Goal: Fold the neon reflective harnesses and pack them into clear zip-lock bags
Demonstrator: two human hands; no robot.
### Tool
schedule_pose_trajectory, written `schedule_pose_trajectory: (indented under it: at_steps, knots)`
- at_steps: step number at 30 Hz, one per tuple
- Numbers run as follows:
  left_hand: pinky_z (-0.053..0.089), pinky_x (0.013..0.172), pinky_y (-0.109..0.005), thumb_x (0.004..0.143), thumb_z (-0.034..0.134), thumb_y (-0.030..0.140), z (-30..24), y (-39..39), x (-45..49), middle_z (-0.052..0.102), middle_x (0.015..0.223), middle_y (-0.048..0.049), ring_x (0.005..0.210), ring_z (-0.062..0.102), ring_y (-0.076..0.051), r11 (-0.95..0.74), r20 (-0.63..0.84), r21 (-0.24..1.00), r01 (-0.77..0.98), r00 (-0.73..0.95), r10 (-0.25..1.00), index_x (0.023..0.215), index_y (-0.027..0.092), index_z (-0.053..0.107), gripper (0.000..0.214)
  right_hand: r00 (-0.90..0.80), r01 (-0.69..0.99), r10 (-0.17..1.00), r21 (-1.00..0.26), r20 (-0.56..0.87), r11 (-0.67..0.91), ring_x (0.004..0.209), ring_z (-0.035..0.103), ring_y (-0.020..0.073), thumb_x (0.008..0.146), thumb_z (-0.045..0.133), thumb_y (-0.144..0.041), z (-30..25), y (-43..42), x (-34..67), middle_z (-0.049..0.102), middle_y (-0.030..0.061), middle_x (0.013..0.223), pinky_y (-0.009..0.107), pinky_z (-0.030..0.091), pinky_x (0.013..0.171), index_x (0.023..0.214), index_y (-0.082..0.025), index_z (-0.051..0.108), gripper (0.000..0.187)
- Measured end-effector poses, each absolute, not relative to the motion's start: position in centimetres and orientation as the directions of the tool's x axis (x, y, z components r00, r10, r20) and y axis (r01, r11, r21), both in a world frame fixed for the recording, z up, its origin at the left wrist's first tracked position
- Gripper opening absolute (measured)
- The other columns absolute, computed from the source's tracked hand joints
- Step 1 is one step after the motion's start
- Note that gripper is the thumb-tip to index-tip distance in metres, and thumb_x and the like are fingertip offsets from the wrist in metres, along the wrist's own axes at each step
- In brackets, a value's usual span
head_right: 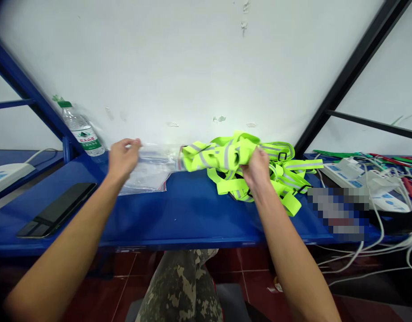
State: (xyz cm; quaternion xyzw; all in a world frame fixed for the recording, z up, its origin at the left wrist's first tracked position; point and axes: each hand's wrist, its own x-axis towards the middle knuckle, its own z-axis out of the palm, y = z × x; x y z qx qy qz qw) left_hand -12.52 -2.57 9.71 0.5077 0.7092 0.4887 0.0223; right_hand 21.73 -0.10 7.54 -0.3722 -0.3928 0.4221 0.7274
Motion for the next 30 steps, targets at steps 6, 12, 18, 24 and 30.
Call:
schedule_pose_trajectory:
  at_steps: [6,12,18,24,30]
  knots:
    - [0.03,0.104,-0.078,0.086,0.061,0.058,11.2,-5.4,-17.0,0.046,0.146,-0.0338,0.137,0.038,-0.058,0.348,0.447,0.444,0.826,-0.54,0.713,0.14,0.006,0.046,0.076,0.684,-0.096,0.656,-0.853,0.318,0.514,0.077,0.065,0.0173,0.077,0.074,-0.043,7.8,2.8,24.0,0.057,-0.0031,0.077,0.031,0.058,0.067,0.08,-0.025,0.043,0.036]
    - [0.037,0.116,-0.052,0.073,0.08,0.054,10.8,-2.9,-3.3,0.046,0.154,-0.0194,0.139,0.047,-0.038,-0.528,0.585,0.537,0.658,0.161,0.795,0.148,0.017,0.039,0.094,0.546,0.054,0.706,-0.86,0.451,0.508,0.086,0.065,0.0152,0.077,0.069,-0.03,9.0,3.8,20.3,0.06,0.0018,0.101,0.028,0.055,0.073,0.098,-0.025,0.044,0.033]
    - [0.054,0.092,-0.036,0.078,0.074,0.046,7.6,1.2,5.6,0.07,0.124,-0.0132,0.112,0.067,-0.028,-0.421,0.401,0.907,-0.002,0.302,0.865,0.121,0.016,0.061,0.053,0.459,0.05,0.796,-0.906,0.396,0.421,0.083,0.069,0.0206,0.071,0.073,-0.029,10.4,4.6,22.1,0.061,0.0055,0.105,0.035,0.057,0.067,0.109,-0.025,0.051,0.044]
    - [0.054,0.068,-0.028,0.077,0.065,0.034,4.3,3.4,4.1,0.074,0.112,-0.0054,0.095,0.07,-0.021,-0.082,0.08,0.921,-0.38,-0.023,0.997,0.109,0.021,0.063,0.035,0.585,0.415,0.571,-0.818,0.575,0.399,0.106,0.064,0.0296,0.07,0.071,-0.023,9.5,2.4,25.5,0.056,0.0133,0.121,0.048,0.055,0.086,0.112,-0.023,0.049,0.048]
    - [0.053,0.075,-0.026,0.068,0.077,0.035,3.1,4.0,4.2,0.076,0.088,-0.0042,0.09,0.07,-0.019,-0.281,0.194,0.9,-0.334,-0.272,0.943,0.091,0.016,0.07,0.031,0.243,0.775,0.501,-0.477,0.83,0.414,0.133,0.048,0.0379,0.087,0.061,-0.027,10.0,-1.8,23.1,0.05,0.0208,0.141,0.053,0.047,0.101,0.12,-0.022,0.058,0.034]
